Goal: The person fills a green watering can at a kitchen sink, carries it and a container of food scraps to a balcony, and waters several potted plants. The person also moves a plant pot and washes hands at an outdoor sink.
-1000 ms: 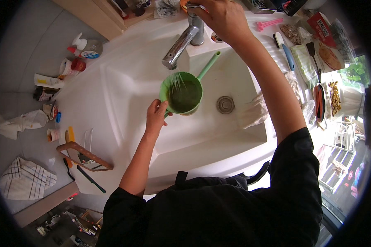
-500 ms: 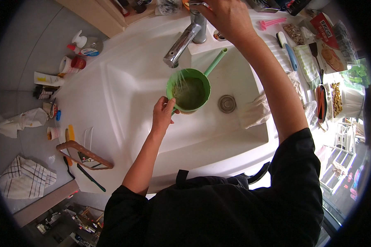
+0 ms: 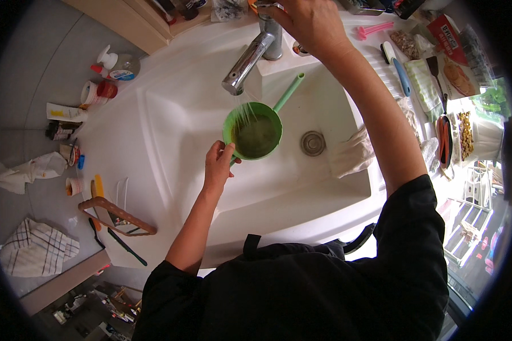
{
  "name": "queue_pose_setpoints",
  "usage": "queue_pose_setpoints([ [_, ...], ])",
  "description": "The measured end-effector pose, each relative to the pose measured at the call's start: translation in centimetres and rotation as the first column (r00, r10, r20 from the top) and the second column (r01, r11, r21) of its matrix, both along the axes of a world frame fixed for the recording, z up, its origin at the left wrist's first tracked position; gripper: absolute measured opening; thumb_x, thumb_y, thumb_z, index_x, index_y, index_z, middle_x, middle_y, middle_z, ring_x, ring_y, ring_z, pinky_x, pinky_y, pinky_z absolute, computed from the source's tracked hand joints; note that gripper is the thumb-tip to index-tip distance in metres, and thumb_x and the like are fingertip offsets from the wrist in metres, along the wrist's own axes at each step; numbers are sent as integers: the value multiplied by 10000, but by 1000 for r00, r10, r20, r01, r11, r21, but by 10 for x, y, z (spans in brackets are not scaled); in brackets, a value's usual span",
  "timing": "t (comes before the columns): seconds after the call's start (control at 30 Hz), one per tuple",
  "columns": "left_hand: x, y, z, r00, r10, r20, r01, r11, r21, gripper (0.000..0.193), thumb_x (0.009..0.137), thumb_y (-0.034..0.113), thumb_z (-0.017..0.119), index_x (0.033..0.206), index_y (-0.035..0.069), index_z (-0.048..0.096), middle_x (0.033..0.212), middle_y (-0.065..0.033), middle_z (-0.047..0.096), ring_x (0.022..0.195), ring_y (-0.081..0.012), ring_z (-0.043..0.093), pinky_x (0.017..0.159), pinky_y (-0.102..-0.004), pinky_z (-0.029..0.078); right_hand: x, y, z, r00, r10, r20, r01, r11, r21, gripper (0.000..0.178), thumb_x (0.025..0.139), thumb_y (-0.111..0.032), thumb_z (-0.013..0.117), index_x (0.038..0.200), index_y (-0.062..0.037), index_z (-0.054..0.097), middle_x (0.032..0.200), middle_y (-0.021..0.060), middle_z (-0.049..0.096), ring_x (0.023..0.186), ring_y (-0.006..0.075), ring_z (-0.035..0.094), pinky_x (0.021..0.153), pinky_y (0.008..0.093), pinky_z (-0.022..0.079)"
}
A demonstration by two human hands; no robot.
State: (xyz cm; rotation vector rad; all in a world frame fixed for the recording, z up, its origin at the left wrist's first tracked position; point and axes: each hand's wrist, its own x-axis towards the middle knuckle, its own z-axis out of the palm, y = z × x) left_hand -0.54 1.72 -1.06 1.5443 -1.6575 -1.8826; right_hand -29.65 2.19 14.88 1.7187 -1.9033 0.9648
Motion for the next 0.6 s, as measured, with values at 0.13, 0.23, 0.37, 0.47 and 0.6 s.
queue_pose_setpoints([
  [0.13,-8,2,4,998,-7,-59,5,1000,-30,222,887,273,504,862,54,473,747,-100,578,542,-79,548,367,-223,364,4,0,4,999,-23,41,21,999,47,180,807,-226,590,906,-85,640,882,110,647,835,272,618,715,379,497],
  [0.23,-5,3,2,999,-6,-35,6,1000,-16,223,886,276,495,860,55,479,748,-100,578,537,-75,541,369,-224,369,3,0,3,999,-12,32,12,1000,19,183,808,-232,591,905,-84,641,878,113,646,834,272,618,724,375,495],
  [0.37,0,-3,-2,999,21,-35,-22,1000,-22,223,882,279,495,864,57,485,728,-104,589,482,-78,508,368,-229,373,1,0,1,1000,-12,15,12,1000,14,189,806,-239,592,901,-84,642,873,114,646,833,272,618,721,371,495],
  [0.47,-7,4,3,999,27,-41,-28,999,-42,225,880,281,498,879,56,492,714,-100,599,438,-68,466,363,-225,370,1,-2,1,1000,24,17,-24,1000,-16,193,801,-242,597,903,-85,642,871,112,647,833,269,619,720,373,495],
  [0.6,2,0,3,999,37,-9,-36,999,30,212,883,271,500,875,61,485,751,-87,579,551,-89,546,378,-229,374,1,-1,-1,1000,-26,2,26,1000,9,195,803,-250,596,902,-89,643,868,106,649,830,266,620,715,376,497],
])
